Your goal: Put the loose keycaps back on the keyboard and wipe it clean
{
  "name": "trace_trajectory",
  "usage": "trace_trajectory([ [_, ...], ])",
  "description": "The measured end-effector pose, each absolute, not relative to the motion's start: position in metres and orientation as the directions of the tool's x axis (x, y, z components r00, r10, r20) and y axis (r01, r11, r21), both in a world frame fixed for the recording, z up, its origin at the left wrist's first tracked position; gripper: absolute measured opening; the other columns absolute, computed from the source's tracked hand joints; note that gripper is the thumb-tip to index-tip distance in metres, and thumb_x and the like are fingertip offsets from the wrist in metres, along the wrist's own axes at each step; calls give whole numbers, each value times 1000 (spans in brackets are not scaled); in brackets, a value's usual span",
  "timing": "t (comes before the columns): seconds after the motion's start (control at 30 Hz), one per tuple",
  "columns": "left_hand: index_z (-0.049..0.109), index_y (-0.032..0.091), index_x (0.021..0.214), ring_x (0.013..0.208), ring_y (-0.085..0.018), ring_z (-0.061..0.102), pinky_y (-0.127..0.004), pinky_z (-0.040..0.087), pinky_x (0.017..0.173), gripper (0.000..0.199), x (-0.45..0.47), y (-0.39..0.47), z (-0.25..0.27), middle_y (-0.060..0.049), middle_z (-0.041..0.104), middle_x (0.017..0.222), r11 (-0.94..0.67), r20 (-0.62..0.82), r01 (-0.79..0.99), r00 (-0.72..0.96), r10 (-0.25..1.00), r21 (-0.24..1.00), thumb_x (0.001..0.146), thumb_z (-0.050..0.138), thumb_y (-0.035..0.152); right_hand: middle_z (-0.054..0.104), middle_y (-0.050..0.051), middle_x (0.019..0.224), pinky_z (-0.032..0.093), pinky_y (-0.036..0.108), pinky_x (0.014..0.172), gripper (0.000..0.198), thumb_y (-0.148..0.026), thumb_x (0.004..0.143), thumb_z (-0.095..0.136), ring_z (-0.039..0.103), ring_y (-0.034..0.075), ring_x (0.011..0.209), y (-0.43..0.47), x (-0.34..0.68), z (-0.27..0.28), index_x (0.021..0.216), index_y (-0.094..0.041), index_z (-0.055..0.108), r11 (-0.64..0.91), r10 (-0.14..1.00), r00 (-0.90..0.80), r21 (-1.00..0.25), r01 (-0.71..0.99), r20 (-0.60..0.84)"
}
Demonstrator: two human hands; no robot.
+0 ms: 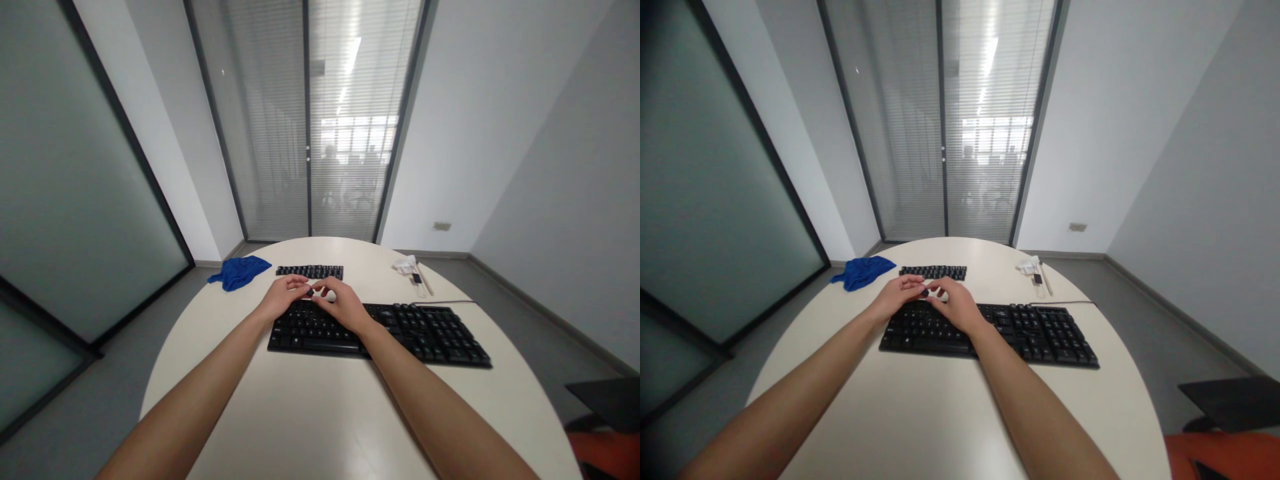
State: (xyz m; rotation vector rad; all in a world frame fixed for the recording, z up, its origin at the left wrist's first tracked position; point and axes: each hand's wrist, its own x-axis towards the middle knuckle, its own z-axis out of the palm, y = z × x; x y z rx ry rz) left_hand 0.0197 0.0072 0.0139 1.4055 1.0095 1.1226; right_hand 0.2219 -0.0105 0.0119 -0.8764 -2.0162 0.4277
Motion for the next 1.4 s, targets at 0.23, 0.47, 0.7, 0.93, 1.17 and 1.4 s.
trace_trajectory([
  [0.23,66,14,99,87,-23,74,-41,57,92,38,24,-1,21,-9,77,91,-70,63,20,241,968,997,76,81,40,69,2,93,48,31,82,18,-27,86,71,62,16,81,-13,221,14,103,-22,67,712,701,-383,-560,425,601],
  [0.47,69,16,98,86,-22,72,-37,56,86,25,20,-5,33,-9,76,97,-302,235,287,247,940,909,87,66,38,68,1,83,47,29,79,18,-32,87,70,64,17,79,-13,221,16,100,-20,67,652,757,-334,-614,444,562],
  [0.7,73,19,98,87,-20,67,-31,53,82,18,17,-11,35,-5,74,99,-542,371,435,420,828,719,85,65,29,71,3,78,48,28,72,27,-41,81,73,65,17,76,-9,227,24,90,-16,69,447,880,-350,-809,381,321],
  [0.93,75,22,93,81,-19,66,-28,49,78,19,17,-14,33,-2,74,90,-542,316,513,464,827,666,85,69,38,75,4,79,47,26,66,28,-39,74,77,67,18,74,-10,233,35,86,-14,73,260,891,-447,-896,359,79],
  [1.17,77,27,95,83,-19,68,-26,47,75,16,17,-18,36,1,75,89,-554,258,612,506,823,564,82,72,35,76,7,78,53,28,69,26,-38,76,73,69,18,72,-8,235,35,80,-13,76,222,862,-507,-909,353,14],
  [1.4,77,19,94,80,-20,70,-28,50,76,19,20,-15,26,-3,76,84,-451,188,502,490,851,738,80,71,30,77,6,83,52,26,69,25,-35,79,67,67,17,73,-3,243,35,87,-14,79,276,841,-541,-878,390,24],
])
